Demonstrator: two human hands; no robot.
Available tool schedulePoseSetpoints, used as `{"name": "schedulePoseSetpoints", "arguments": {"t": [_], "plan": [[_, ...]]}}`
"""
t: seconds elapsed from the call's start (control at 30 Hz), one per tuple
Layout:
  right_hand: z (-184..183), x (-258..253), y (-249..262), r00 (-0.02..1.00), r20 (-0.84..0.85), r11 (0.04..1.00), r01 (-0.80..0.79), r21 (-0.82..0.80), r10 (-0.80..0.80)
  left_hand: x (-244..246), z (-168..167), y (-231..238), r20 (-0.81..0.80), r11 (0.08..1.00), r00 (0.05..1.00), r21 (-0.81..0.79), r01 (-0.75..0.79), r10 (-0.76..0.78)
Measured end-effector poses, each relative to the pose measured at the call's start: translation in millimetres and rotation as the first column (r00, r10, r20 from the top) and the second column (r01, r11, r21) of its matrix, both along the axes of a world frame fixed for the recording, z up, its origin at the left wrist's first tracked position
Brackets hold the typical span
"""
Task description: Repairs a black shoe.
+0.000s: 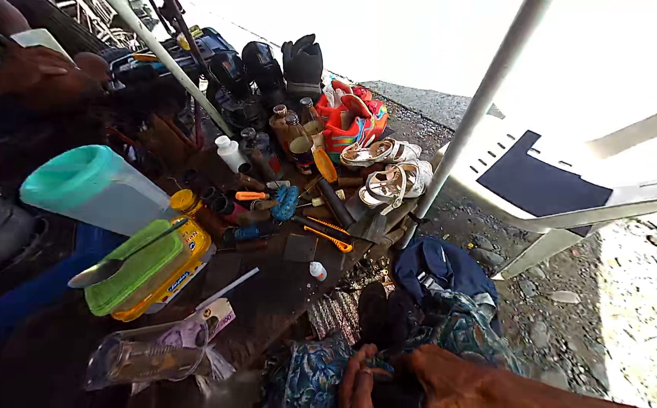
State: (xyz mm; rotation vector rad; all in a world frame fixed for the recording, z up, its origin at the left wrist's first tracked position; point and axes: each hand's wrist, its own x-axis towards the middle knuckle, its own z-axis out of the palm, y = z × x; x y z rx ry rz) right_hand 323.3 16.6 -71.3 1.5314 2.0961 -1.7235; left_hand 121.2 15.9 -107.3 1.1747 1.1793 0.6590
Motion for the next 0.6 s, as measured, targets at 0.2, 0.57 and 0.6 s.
{"name": "schedulePoseSetpoints", "arguments": {"t": [0.2,0.57,0.6], "plan": [[-2.1,1.0,-5.2,0.999,-0.033,1.000,0.005,0.029,-0.004,0.4,-1.6,-4.1,-0.024,1.000,0.999,-0.009,0.025,-0.026],[-5.3,4.1,-7.1,1.000,-0.023,1.000,0.009,0.018,-0.009,3.9,-5.1,-6.5,-0.031,0.999,0.999,-0.006,0.041,-0.041],[-6.7,4.7,-7.4,0.999,-0.033,1.000,0.012,0.018,-0.011,4.5,-4.2,-7.0,-0.029,0.999,0.999,-0.010,0.040,-0.040]]}}
